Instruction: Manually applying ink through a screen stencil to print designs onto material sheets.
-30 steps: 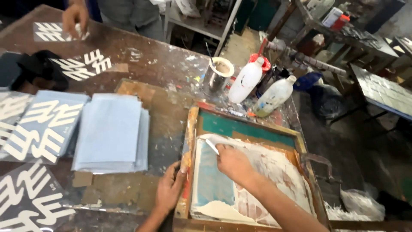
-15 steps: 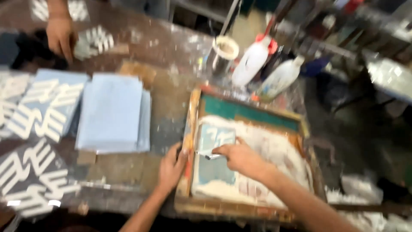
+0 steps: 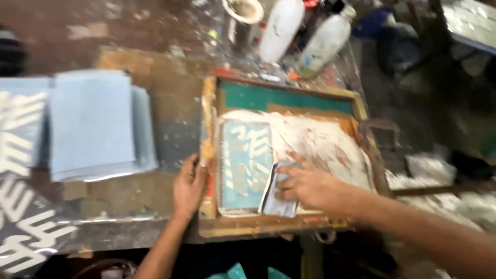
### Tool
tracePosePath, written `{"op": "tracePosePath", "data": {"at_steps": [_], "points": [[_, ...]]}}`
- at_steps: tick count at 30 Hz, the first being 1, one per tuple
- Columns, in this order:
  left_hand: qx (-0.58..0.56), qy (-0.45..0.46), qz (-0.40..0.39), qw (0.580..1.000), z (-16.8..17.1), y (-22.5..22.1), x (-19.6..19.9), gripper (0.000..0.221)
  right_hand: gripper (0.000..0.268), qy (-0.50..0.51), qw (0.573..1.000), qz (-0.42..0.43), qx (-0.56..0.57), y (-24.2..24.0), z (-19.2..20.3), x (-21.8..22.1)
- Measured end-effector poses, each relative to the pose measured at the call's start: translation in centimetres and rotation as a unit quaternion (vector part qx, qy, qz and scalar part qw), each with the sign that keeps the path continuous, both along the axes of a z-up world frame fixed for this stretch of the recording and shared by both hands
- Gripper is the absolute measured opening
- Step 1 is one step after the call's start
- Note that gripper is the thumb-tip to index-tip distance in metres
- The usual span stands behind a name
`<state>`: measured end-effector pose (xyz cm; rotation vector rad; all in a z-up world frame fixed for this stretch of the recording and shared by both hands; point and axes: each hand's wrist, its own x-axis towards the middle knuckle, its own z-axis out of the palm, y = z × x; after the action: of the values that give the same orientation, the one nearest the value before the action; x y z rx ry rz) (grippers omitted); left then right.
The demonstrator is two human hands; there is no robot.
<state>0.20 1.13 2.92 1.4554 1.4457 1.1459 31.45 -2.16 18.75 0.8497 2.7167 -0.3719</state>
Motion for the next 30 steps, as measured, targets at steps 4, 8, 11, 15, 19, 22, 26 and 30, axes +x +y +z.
{"op": "tracePosePath", "data": {"at_steps": [4,8,11,15,19,22,26,30], "points": [[-0.02,-0.047,-0.005,0.999,-0.2,0.3,0.3,0.047,0.055,-0.032,0.999,-0.016,-0.01,-0.9,2.9,5.0],[-0.016,-0.059,-0.01,0.998,1.7,0.3,0.5,0.044,0.061,-0.095,0.992,-0.072,-0.05,-1.8,4.4,7.7],[-0.023,-0.081,-0.014,0.996,2.4,0.0,0.5,0.044,0.065,-0.14,0.985,-0.102,-0.022,-2.5,1.2,12.0],[-0.041,-0.125,-0.019,0.991,1.8,0.1,0.5,0.045,0.056,-0.096,0.95,-0.298,0.012,-3.7,-1.2,14.2],[0.003,-0.093,-0.009,0.996,1.6,0.1,0.4,0.042,0.039,0.066,0.857,-0.507,0.057,-5.8,-7.1,15.8],[0.046,-0.094,-0.017,0.994,0.4,0.4,0.4,0.041,0.038,0.253,0.833,-0.469,0.146,-9.0,-9.6,15.5],[0.004,-0.103,0.032,0.994,1.6,0.0,0.9,0.04,0.042,0.359,0.748,-0.55,0.099,-10.6,-15.6,13.3],[-0.026,-0.061,0.038,0.997,7.6,-1.5,2.5,0.045,0.048,0.42,0.778,-0.464,0.057,-12.5,-25.2,17.4]]}}
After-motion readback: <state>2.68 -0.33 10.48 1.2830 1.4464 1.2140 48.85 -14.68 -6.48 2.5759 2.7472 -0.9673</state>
